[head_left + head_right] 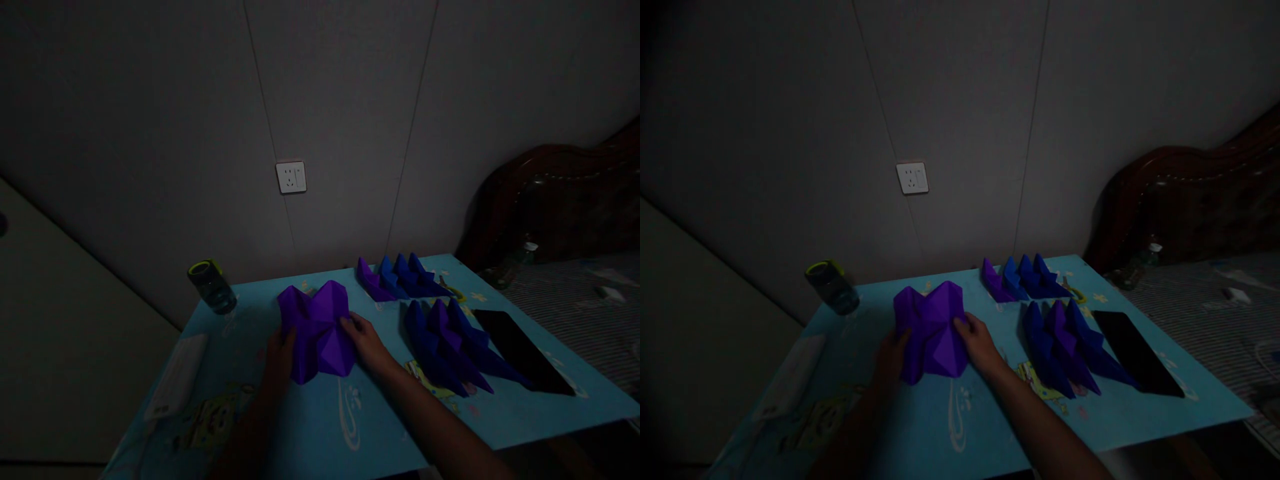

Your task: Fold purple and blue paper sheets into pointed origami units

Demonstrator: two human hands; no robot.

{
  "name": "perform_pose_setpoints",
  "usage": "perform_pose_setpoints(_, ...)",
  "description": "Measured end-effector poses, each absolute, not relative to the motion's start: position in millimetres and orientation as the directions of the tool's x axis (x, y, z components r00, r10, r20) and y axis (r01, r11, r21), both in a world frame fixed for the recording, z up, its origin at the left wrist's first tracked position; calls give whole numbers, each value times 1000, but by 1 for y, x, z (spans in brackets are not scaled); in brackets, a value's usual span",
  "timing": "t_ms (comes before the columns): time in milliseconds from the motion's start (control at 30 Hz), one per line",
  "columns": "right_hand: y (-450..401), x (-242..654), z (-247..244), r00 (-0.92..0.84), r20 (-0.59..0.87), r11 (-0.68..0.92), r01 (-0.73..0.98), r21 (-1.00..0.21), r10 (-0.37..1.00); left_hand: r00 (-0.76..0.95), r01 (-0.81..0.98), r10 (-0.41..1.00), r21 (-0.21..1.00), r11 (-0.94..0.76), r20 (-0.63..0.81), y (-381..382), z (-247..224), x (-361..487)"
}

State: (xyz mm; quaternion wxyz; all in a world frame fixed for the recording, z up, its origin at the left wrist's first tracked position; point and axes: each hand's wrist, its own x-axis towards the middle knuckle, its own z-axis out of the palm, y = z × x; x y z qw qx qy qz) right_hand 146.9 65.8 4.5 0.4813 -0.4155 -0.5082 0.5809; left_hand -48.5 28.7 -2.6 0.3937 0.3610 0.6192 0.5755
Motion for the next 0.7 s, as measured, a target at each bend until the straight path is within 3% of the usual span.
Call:
perform_pose_setpoints(67, 67, 145, 2, -232, -54, -107, -220, -970, 971, -416, -63, 902, 993, 100, -117, 28, -3, -51)
perform_pose_setpoints(233, 78, 154, 0, -148, -93, -128, -247, -960, 985, -349, -336, 915, 938, 80, -203, 26, 7, -56)
perform_pose_setpoints(367, 90, 170, 2, -70, -103, -116, -223, -968, 992, -418, -383, 886, 923, 29, -201, 21, 27, -72)
perform_pose_setpoints(567, 100, 179, 8, 2, -35, -34, -115, -993, 999, -451, -94, 880, 989, 115, -145, 3, 49, -112)
perform_pose_setpoints(700, 96, 176, 12, -55, -17, -21, -72, -997, 998, -525, -28, 840, 989, 148, -140, -13, 46, -122)
